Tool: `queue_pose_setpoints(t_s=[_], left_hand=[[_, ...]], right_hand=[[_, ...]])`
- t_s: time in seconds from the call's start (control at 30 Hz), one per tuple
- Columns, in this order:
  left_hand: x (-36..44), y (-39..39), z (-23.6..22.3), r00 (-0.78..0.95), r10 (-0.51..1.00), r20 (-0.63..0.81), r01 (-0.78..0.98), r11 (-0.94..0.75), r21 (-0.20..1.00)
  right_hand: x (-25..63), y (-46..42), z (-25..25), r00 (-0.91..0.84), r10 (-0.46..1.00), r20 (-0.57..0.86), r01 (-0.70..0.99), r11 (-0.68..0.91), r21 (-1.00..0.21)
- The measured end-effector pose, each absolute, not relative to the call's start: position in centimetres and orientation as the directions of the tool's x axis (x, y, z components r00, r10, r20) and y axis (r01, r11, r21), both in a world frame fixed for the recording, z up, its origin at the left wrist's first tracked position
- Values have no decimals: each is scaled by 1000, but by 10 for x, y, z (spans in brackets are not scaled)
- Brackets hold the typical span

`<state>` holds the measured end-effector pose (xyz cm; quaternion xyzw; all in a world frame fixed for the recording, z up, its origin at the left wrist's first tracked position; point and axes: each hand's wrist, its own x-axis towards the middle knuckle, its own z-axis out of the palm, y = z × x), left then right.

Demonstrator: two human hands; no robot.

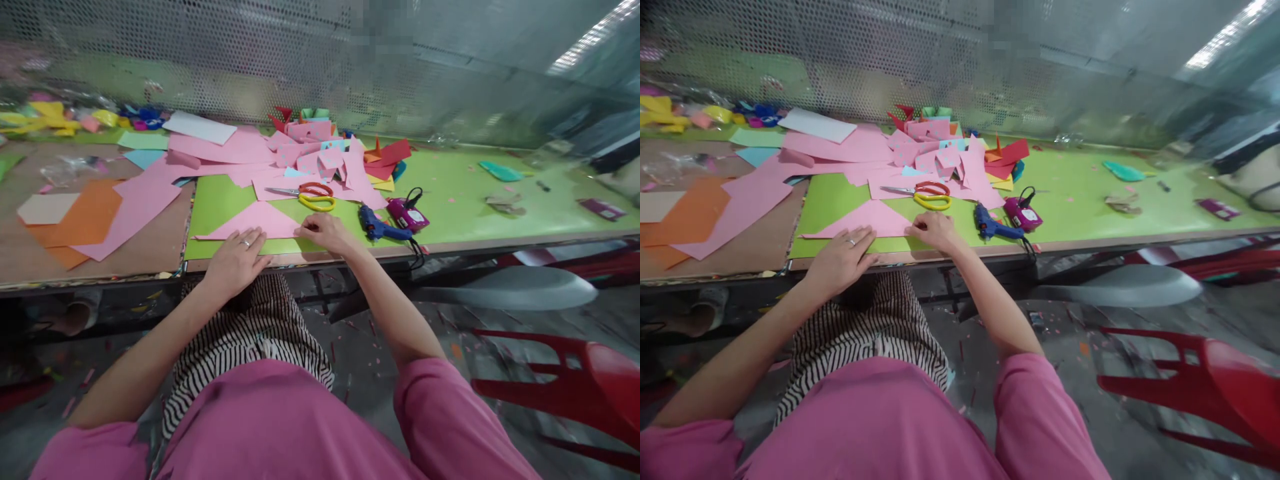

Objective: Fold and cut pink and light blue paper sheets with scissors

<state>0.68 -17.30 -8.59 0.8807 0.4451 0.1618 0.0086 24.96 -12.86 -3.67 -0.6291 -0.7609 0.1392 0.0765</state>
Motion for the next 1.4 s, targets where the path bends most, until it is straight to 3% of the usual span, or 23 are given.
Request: queue_pose_setpoints(t_s=[0.7,0.83,0.93,1.03,1.4], left_hand=[[7,-174,-84,594,758,270,764,-637,106],[6,-174,-83,622,747,236,749,-655,101],[6,-173,-84,624,742,244,747,-658,92],[6,-172,-88,606,740,292,754,-651,86],[8,-181,-87,535,790,301,811,-580,79]], right_hand=[[268,-149,-40,-8,999,-32,977,1,-213],[264,-165,-33,60,992,112,992,-47,-118],[242,-182,-37,-106,956,274,987,134,-84],[212,-194,-53,-379,878,292,907,416,-72],[196,-197,-87,-343,861,376,910,404,-93]])
